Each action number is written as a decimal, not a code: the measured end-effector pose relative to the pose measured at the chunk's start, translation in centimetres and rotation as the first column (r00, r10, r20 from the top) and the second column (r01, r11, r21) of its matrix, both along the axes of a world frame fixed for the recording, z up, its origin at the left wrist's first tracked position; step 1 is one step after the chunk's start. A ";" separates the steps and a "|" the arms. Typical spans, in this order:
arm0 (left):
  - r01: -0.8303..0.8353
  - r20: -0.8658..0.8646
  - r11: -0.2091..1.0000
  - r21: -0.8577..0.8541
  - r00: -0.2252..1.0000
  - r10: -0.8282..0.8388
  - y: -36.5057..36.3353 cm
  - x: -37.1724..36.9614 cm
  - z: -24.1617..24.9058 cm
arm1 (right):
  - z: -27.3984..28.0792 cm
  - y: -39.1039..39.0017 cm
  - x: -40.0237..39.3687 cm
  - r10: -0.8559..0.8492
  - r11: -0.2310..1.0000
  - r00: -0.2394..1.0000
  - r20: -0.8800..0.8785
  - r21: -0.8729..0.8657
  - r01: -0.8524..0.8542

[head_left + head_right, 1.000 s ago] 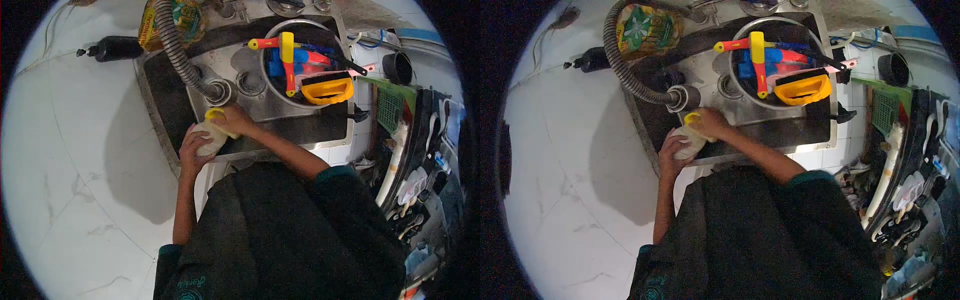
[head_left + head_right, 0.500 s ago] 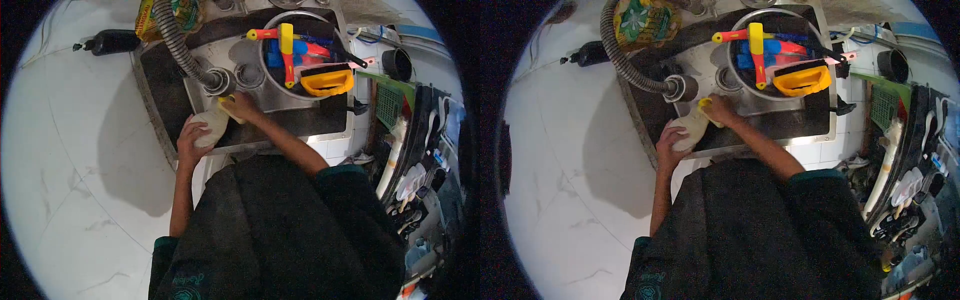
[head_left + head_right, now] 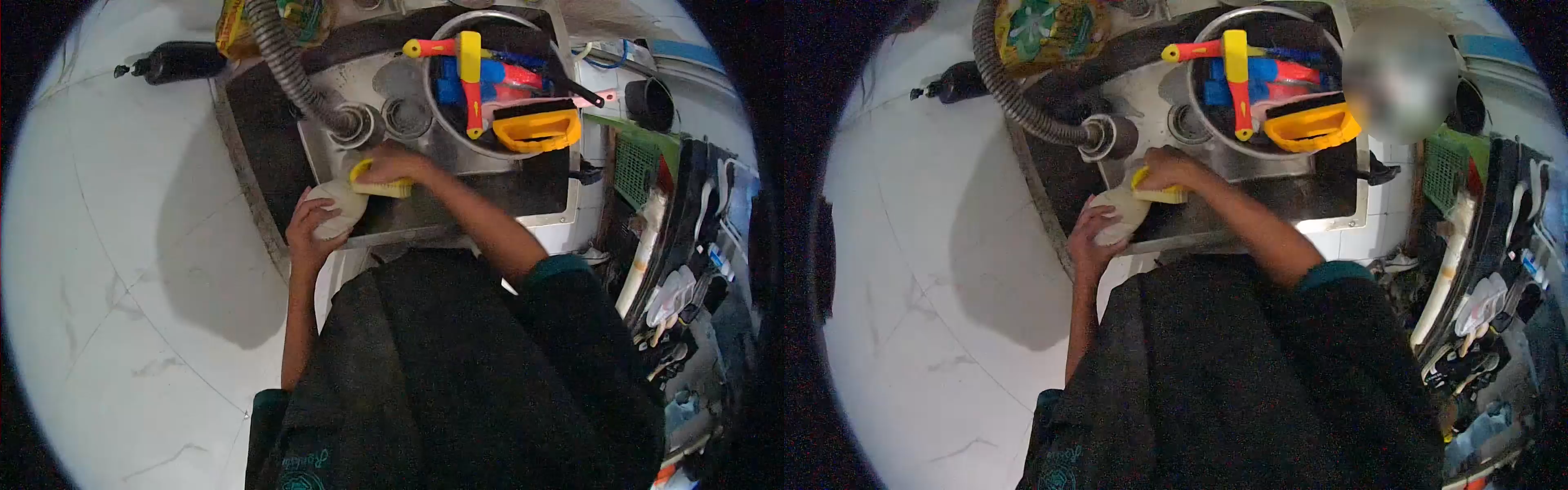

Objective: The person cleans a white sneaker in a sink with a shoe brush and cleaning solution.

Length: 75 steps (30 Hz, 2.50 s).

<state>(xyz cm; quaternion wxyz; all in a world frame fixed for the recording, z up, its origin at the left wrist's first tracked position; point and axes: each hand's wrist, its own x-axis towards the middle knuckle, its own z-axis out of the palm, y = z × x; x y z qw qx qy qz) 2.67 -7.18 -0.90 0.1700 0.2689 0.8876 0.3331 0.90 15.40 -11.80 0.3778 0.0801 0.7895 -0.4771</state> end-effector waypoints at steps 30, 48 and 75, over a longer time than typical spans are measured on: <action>0.037 0.040 0.999 -0.037 0.999 -0.036 1.4 0.3 0.8 | 1.4 -0.6 3.0 -0.118 0.993 0.992 -0.040 0.021 0.119; -0.035 0.085 0.998 0.058 0.996 0.030 -1.6 -0.7 -0.5 | -1.7 -0.9 2.6 -0.177 0.973 0.939 -0.295 -0.195 0.122; -0.402 0.001 0.789 -0.465 0.891 0.454 3.4 -3.2 3.8 | -1.7 0.1 1.5 -0.608 0.784 0.730 -0.313 -0.092 0.614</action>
